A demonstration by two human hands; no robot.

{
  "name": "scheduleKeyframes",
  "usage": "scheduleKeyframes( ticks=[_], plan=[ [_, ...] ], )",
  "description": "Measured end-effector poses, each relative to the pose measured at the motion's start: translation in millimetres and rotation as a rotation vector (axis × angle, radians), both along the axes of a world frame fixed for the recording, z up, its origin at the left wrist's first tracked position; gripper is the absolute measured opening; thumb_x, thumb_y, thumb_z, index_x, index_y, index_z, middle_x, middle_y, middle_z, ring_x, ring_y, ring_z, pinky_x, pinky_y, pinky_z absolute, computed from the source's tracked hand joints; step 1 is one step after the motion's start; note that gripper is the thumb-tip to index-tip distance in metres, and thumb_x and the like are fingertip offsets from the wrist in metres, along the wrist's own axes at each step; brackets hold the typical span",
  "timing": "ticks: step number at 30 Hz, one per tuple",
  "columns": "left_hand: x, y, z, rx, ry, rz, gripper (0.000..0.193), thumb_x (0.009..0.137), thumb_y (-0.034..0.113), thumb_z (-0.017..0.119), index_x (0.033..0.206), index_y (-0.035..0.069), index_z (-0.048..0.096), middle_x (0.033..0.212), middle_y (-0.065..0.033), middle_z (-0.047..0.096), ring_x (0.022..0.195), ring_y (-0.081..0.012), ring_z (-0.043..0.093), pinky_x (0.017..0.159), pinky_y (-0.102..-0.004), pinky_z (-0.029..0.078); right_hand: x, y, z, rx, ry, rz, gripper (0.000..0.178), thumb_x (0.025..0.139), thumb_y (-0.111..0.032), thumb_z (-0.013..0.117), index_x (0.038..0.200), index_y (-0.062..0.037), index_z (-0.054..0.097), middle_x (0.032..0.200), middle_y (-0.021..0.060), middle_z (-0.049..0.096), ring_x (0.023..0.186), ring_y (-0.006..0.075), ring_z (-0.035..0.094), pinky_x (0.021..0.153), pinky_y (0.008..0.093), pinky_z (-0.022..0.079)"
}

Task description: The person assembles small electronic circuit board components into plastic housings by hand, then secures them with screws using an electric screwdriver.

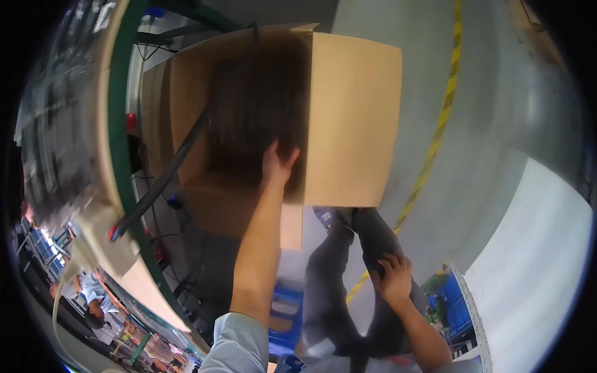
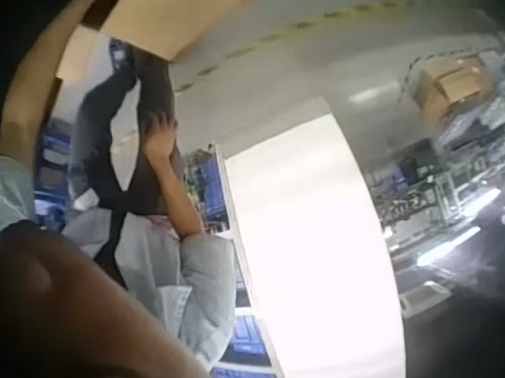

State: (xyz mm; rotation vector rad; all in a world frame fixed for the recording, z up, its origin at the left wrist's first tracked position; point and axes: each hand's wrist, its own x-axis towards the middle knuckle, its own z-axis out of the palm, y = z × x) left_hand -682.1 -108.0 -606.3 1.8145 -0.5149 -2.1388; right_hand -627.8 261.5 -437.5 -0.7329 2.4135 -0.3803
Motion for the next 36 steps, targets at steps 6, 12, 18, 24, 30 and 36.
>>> scheduleKeyframes(
  ticks=[6, 12, 18, 24, 30, 36],
  plan=[
    [-12.1, -43.3, -50.5, 0.13, 0.156, 0.203, 0.022, 0.093, 0.019, 0.052, 0.103, 0.0, 0.055, 0.093, -0.0133, 0.062, 0.075, -0.0224, 0.062, 0.067, -0.0317, 0.055, -12.2, -12.6, -2.0, 0.019, -0.041, -0.044, 0.029, 0.063, -0.01, 0.069, 0.091, -0.0091, 0.062, 0.103, 0.004, 0.061, 0.109, 0.0299, 0.05, 0.094, 0.0415, 0.038],
    [17.7, -69.1, -33.5, -0.042, 0.315, 0.225, 0.014, 0.094, 0.01, 0.05, 0.098, -0.002, 0.055, 0.08, -0.0131, 0.062, 0.073, -0.0206, 0.062, 0.066, -0.0272, 0.054, -19.4, -14.3, -1.2, 0.053, -0.06, -0.033, 0.026, 0.063, -0.009, 0.069, 0.089, -0.0094, 0.062, 0.099, 0.0028, 0.062, 0.108, 0.029, 0.05, 0.094, 0.0409, 0.038],
    [51.7, -104.4, -73.5, -0.073, 0.062, 0.287, 0.016, 0.094, 0.012, 0.05, 0.1, -0.002, 0.055, 0.083, -0.0128, 0.061, 0.072, -0.0218, 0.061, 0.067, -0.0283, 0.055, -24.8, -22.2, -3.6, 0.042, -0.054, -0.018, 0.025, 0.064, -0.009, 0.069, 0.088, -0.0098, 0.063, 0.097, 0.0022, 0.062, 0.108, 0.0283, 0.051, 0.094, 0.0405, 0.038],
    [94.5, -148.0, -129.8, -0.108, -0.142, 0.142, 0.022, 0.094, 0.018, 0.049, 0.105, 0.0, 0.056, 0.094, -0.0124, 0.061, 0.078, -0.0243, 0.06, 0.069, -0.0327, 0.056, -28.4, -33.0, -6.6, -0.02, -0.062, -0.017, 0.023, 0.063, -0.008, 0.069, 0.086, -0.0103, 0.063, 0.094, 0.002, 0.062, 0.107, 0.0275, 0.051, 0.094, 0.0401, 0.038],
    [35.5, -21.5, -54.1, -0.245, -0.407, -0.027, 0.029, 0.092, 0.022, 0.05, 0.115, 0.005, 0.052, 0.097, -0.0106, 0.059, 0.077, -0.0209, 0.057, 0.069, -0.0305, 0.052, -26.9, -14.2, -4.0, 0.022, -0.013, -0.047, 0.021, 0.063, -0.009, 0.069, 0.083, -0.0114, 0.064, 0.091, 0.0022, 0.062, 0.105, 0.0264, 0.052, 0.092, 0.0387, 0.039],
    [86.9, 75.4, 25.0, -0.9, -0.378, -0.32, 0.037, 0.089, 0.008, 0.05, 0.124, 0.0, 0.043, 0.105, -0.0123, 0.055, 0.084, -0.0186, 0.054, 0.077, -0.0275, 0.046, 4.4, -17.8, -13.0, 0.001, 0.003, -0.005, 0.019, 0.064, -0.012, 0.068, 0.083, -0.0128, 0.065, 0.09, 0.0024, 0.063, 0.103, 0.0256, 0.053, 0.09, 0.0374, 0.04]
  ],
)
